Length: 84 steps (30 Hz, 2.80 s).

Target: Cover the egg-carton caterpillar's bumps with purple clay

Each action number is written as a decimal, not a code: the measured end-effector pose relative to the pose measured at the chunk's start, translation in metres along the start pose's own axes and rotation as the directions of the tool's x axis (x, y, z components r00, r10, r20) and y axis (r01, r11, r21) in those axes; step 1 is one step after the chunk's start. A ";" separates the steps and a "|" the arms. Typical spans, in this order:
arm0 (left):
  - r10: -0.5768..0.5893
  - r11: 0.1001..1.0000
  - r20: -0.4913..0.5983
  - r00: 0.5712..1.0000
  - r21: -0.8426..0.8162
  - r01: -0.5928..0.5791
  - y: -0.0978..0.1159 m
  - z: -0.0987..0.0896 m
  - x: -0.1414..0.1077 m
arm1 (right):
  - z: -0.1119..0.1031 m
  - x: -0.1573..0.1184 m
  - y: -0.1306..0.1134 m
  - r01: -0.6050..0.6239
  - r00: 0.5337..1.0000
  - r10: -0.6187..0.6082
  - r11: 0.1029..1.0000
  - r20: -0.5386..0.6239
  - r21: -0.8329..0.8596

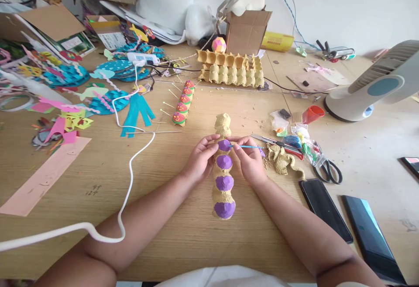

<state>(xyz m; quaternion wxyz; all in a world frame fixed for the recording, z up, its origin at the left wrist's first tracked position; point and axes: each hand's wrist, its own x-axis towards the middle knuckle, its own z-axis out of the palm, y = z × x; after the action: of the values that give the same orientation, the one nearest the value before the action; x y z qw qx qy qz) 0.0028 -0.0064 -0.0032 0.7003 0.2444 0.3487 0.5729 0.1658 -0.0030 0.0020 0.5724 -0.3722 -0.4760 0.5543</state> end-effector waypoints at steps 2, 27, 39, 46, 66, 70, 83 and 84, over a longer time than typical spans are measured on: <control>-0.017 0.999 0.013 1.000 -0.045 0.018 0.000 0.000 0.001 | 0.000 -0.001 -0.001 0.019 1.000 -0.019 1.000 0.011 -0.024; -0.011 1.000 0.030 0.999 0.017 0.011 0.001 0.002 -0.004 | 0.003 -0.003 -0.004 0.141 0.989 -0.145 0.965 -0.002 -0.221; 0.002 1.000 0.052 0.999 0.001 -0.002 0.000 0.002 -0.003 | 0.002 -0.006 -0.004 0.151 0.989 -0.150 0.960 0.022 -0.238; -0.026 0.999 0.068 0.997 -0.035 0.028 0.003 0.003 -0.004 | 0.002 -0.005 -0.005 0.142 0.990 -0.144 0.965 0.006 -0.222; -0.130 0.989 0.035 0.991 -0.067 0.132 0.005 -0.001 -0.003 | 0.004 -0.006 -0.006 0.081 0.996 -0.078 0.993 0.037 -0.089; -0.123 0.991 0.042 0.991 -0.045 0.125 0.005 -0.002 -0.003 | 0.004 -0.006 -0.007 0.074 0.997 -0.072 0.993 0.034 -0.088; -0.126 0.991 0.047 0.991 -0.046 0.128 0.005 -0.004 -0.002 | 0.005 -0.005 -0.007 0.089 0.996 -0.088 0.995 0.022 -0.041; -0.126 0.991 0.047 0.991 -0.042 0.128 0.005 -0.004 -0.002 | 0.005 -0.005 -0.007 0.090 0.996 -0.089 0.995 0.023 -0.047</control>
<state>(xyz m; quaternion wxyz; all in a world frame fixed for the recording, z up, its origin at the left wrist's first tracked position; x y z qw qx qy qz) -0.0037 -0.0075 -0.0020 0.7483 0.2186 0.3352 0.5292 0.1631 -0.0096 0.0090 0.5825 -0.3583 -0.5115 0.5202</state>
